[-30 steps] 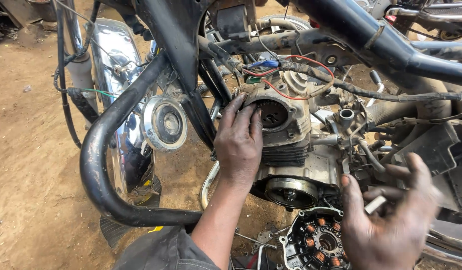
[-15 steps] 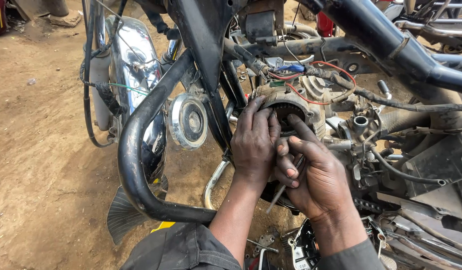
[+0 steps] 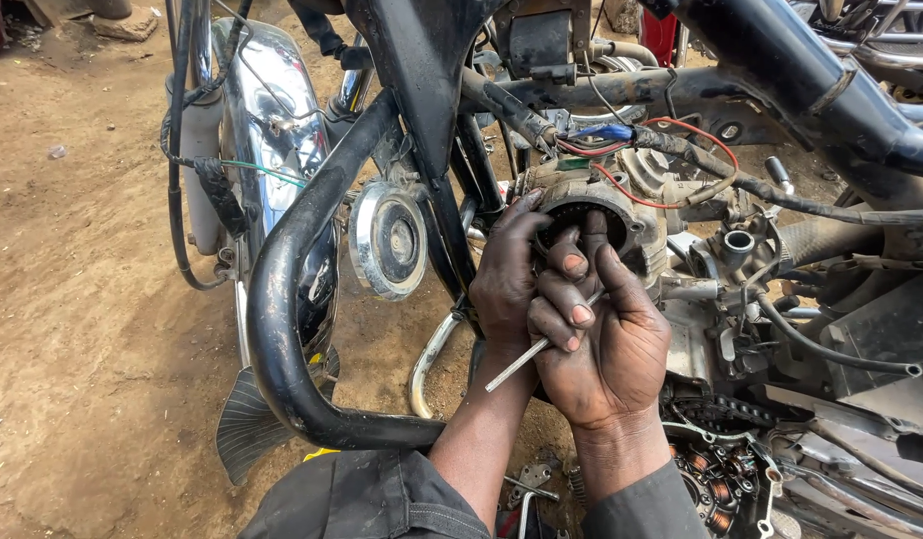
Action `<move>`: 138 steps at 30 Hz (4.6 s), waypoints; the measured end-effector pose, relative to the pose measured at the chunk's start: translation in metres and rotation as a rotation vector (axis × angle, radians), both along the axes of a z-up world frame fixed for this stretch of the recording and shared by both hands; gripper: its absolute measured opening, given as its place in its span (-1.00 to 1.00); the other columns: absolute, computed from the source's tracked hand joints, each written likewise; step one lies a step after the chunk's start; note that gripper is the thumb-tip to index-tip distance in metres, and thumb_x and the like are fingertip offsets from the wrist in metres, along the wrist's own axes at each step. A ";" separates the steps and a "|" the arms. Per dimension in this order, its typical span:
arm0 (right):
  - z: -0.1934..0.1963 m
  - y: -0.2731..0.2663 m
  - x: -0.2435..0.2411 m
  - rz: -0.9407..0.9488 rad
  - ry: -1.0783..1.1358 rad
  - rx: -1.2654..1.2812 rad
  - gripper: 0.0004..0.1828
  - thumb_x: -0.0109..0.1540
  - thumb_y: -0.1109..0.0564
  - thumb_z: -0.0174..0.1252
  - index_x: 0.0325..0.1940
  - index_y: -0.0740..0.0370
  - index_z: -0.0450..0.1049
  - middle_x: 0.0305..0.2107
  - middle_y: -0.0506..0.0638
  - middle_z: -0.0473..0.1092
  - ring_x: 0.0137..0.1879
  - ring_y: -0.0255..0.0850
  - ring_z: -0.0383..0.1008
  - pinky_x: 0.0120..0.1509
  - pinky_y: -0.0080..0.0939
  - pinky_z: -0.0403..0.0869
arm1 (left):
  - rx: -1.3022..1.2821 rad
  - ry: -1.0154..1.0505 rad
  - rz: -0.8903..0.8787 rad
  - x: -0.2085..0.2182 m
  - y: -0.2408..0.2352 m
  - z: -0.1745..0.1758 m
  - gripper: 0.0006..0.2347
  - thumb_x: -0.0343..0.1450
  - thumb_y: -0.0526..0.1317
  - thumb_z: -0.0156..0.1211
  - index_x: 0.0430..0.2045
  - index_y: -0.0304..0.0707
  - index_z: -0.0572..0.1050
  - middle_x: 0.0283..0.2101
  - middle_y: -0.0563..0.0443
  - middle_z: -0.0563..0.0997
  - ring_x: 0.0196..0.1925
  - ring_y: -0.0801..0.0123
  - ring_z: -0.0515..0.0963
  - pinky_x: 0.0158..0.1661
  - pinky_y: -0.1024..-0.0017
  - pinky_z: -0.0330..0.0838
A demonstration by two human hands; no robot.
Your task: The person removes bolts from the motorcycle engine cylinder head using a wrench, then removes the cylinder head to expose the piston. They inspect the piston and cylinder interior, then reposition the cylinder head and begin reinstalling the bolts.
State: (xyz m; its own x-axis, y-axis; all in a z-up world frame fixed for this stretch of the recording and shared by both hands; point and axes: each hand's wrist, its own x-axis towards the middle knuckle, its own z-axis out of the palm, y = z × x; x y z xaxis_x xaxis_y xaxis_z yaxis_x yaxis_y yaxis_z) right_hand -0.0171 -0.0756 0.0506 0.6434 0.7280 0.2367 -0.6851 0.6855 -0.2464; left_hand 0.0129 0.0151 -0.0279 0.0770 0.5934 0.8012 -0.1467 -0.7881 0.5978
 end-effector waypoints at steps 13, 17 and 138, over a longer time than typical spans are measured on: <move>-0.015 -0.009 -0.014 -0.144 0.057 -0.147 -0.67 0.39 0.18 -0.07 0.23 0.14 0.40 -0.36 0.07 0.37 -0.55 -0.35 0.16 -0.56 -0.44 0.14 | 0.132 0.042 -0.013 -0.011 0.005 0.018 -0.93 0.50 -0.32 0.16 -0.20 -0.19 0.56 0.04 0.03 0.58 0.06 0.28 0.65 0.07 0.42 0.58; -0.010 0.000 -0.009 -0.141 0.063 -0.006 -0.69 0.41 0.19 -0.09 0.23 0.16 0.39 -0.31 0.05 0.32 -0.49 -0.33 0.14 -0.50 -0.42 0.14 | 0.052 0.081 -0.025 -0.003 0.005 0.017 -0.91 0.49 -0.28 0.18 -0.17 -0.13 0.54 0.07 0.05 0.57 0.10 0.26 0.64 0.07 0.39 0.58; 0.029 -0.013 0.076 -1.504 -2.999 -1.125 -0.63 0.27 0.09 0.10 0.17 -0.16 0.46 -0.39 -0.25 0.42 -0.42 -0.27 0.50 -0.52 -0.23 0.40 | -0.064 0.106 -0.157 -0.051 0.007 0.016 -0.83 0.49 -0.31 0.21 -0.05 -0.27 0.54 -0.02 -0.16 0.43 -0.01 0.04 0.54 -0.02 0.20 0.58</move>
State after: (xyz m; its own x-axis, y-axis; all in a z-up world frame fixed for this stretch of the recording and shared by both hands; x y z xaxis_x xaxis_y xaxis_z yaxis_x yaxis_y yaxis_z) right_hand 0.0591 -0.0884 0.0791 -0.0716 0.9076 0.4136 0.5960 -0.2935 0.7474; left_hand -0.0378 0.0219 -0.0122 0.2546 0.6166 0.7449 -0.1987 -0.7205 0.6644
